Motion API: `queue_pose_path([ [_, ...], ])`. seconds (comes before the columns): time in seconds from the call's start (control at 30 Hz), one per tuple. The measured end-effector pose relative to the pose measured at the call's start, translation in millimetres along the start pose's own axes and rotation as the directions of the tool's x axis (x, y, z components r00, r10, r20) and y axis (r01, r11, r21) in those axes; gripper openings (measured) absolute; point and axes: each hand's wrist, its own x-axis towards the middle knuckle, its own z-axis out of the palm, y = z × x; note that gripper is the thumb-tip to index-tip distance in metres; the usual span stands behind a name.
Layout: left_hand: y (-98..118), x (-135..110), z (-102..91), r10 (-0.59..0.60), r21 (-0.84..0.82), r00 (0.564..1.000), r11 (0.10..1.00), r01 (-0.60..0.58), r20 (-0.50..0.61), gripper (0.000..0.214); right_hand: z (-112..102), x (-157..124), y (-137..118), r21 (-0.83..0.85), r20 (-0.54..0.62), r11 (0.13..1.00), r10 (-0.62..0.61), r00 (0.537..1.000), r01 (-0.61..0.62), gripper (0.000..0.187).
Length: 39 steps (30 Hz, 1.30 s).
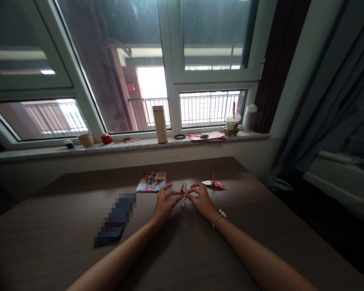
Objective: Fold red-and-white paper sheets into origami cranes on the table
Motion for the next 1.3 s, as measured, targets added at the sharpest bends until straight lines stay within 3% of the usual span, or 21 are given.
queue_pose_path([
  [0.33, -4.5, 0.2, 1.6, 0.007, -0.047, 0.999, 0.999, -0.009, -0.041, 0.019, -4.3, 0.6, -0.8, -0.047, -0.200, 0.999, -0.003, 0.980, -0.006, 0.028],
  [0.6, -5.7, 1.5, -0.1, 0.009, -0.041, 1.000, 0.999, -0.010, -0.022, 0.018, 0.9, -1.0, 4.4, -0.151, -0.028, 0.988, 0.036, 0.999, -0.040, 0.009],
  [0.9, -8.6, 1.8, 1.3, 0.021, 0.014, 1.000, 1.000, -0.020, -0.019, 0.011, 2.2, -3.6, 2.8, -0.223, 0.021, 0.975, 0.004, 1.000, 0.001, 0.008],
  [1.3, -6.2, 1.3, 1.6, 0.048, 0.033, 0.999, 0.998, -0.048, 0.006, 0.011, -1.1, 2.1, 2.5, -0.018, 0.010, 0.997, -0.069, 0.998, 0.069, 0.019],
])
